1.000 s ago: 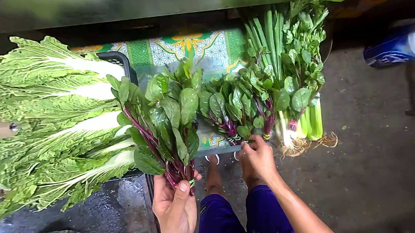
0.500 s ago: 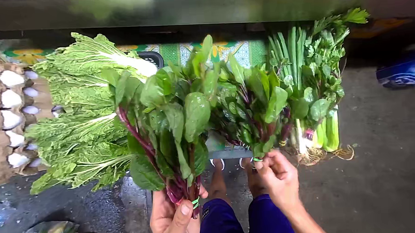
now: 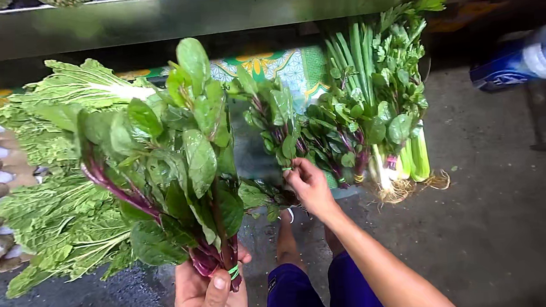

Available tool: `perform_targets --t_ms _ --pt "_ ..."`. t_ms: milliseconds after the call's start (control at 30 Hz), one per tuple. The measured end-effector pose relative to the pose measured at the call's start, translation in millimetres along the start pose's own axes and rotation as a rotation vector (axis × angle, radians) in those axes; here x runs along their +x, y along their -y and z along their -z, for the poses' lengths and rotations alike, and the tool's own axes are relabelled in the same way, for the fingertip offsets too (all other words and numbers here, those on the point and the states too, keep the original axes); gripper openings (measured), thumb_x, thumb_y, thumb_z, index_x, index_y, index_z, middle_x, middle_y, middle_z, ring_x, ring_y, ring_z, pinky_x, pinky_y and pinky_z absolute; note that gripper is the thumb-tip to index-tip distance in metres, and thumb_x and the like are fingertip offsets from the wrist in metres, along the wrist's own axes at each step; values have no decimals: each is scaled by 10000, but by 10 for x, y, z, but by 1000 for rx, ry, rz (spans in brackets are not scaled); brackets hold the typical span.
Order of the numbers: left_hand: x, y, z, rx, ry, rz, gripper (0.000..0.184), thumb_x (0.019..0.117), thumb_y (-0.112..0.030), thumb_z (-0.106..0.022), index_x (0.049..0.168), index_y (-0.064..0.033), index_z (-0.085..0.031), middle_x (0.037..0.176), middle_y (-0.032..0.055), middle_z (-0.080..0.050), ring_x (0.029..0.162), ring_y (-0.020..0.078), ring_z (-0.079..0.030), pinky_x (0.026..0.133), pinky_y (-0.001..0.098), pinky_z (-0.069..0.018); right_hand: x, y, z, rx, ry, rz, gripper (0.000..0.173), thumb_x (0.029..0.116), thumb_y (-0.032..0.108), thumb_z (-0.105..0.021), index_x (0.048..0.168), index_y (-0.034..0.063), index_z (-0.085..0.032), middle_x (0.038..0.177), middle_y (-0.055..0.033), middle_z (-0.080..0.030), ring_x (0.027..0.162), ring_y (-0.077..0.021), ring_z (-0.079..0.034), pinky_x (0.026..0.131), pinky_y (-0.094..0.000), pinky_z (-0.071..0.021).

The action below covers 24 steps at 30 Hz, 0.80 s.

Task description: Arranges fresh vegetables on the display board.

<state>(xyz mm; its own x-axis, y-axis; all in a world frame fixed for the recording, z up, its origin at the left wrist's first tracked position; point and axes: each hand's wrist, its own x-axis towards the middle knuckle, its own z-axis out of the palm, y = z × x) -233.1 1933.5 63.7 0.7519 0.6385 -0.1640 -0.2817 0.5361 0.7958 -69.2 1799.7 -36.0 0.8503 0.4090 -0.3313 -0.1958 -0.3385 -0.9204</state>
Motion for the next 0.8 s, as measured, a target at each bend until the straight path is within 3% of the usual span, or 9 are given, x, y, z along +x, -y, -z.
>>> perform_targets --t_ms 100,133,300,367,433,500,567,667,800 --pt "5 56 -20 -19 -7 2 519 916 -107 -742 1388 -142 -529 1189 109 -697 976 212 -722 812 341 -626 19 37 144 -124 120 -50 530 1021 335 -619 1465 65 -514 843 -25 -676 696 -99 -622 666 -297 -552" --pt "8 68 -18 -21 -6 5 519 919 -109 -741 1391 -142 -529 1193 109 -698 982 212 -723 820 342 -626 -64 59 215 -151 102 -42 558 1016 330 -623 1492 68 -493 864 -31 -688 702 -108 -634 657 -309 -564" --pt "92 145 23 -31 -29 17 493 909 -112 -754 1361 -135 -557 1180 119 -700 990 222 -724 835 356 -626 -633 -32 1084 -246 -372 42 342 1002 149 -596 1277 -54 -605 929 -78 -669 747 -71 -626 667 -253 -558" --pt "140 181 37 -39 -26 22 523 906 -118 -762 1374 -127 -527 1177 124 -694 989 229 -719 837 362 -624 -625 -198 1491 -381 -525 -63 477 992 195 -605 1379 -72 -523 1050 -178 -640 806 -177 -623 694 -337 -547" --pt "177 228 19 -43 -23 31 542 902 -123 -766 1383 -132 -517 1174 123 -695 986 235 -719 840 369 -623 -508 -332 1777 -472 -514 -203 627 993 289 -626 1480 -57 -432 1188 -253 -628 926 -295 -656 792 -463 -562" --pt "195 272 -14 -33 -11 32 542 908 -124 -760 1390 -138 -514 1175 118 -695 988 230 -717 845 367 -621 -328 -416 1898 -505 -475 -263 614 980 331 -656 1446 -38 -501 1154 -240 -648 947 -325 -661 840 -519 -552" --pt "183 300 -47 -30 -14 35 510 905 -116 -761 1356 -127 -524 1151 125 -697 971 231 -719 831 363 -623 -206 -464 1923 -492 -496 -302 542 962 301 -688 1373 -23 -550 1046 -202 -674 850 -290 -671 779 -500 -562" --pt "184 355 -58 -20 -22 61 523 899 -114 -768 1362 -125 -524 1162 121 -695 974 230 -721 838 367 -625 -120 -494 1977 -367 -531 -400 603 920 243 -726 1435 24 -501 1013 -165 -685 758 -231 -680 690 -433 -587" --pt "407 576 -66 72 -86 63 586 868 -136 -806 1366 -93 -500 1144 105 -695 960 220 -717 826 378 -628 -177 -389 2010 62 -577 -357 596 934 145 -697 1470 50 -453 856 -63 -657 536 -98 -549 451 -253 -463"
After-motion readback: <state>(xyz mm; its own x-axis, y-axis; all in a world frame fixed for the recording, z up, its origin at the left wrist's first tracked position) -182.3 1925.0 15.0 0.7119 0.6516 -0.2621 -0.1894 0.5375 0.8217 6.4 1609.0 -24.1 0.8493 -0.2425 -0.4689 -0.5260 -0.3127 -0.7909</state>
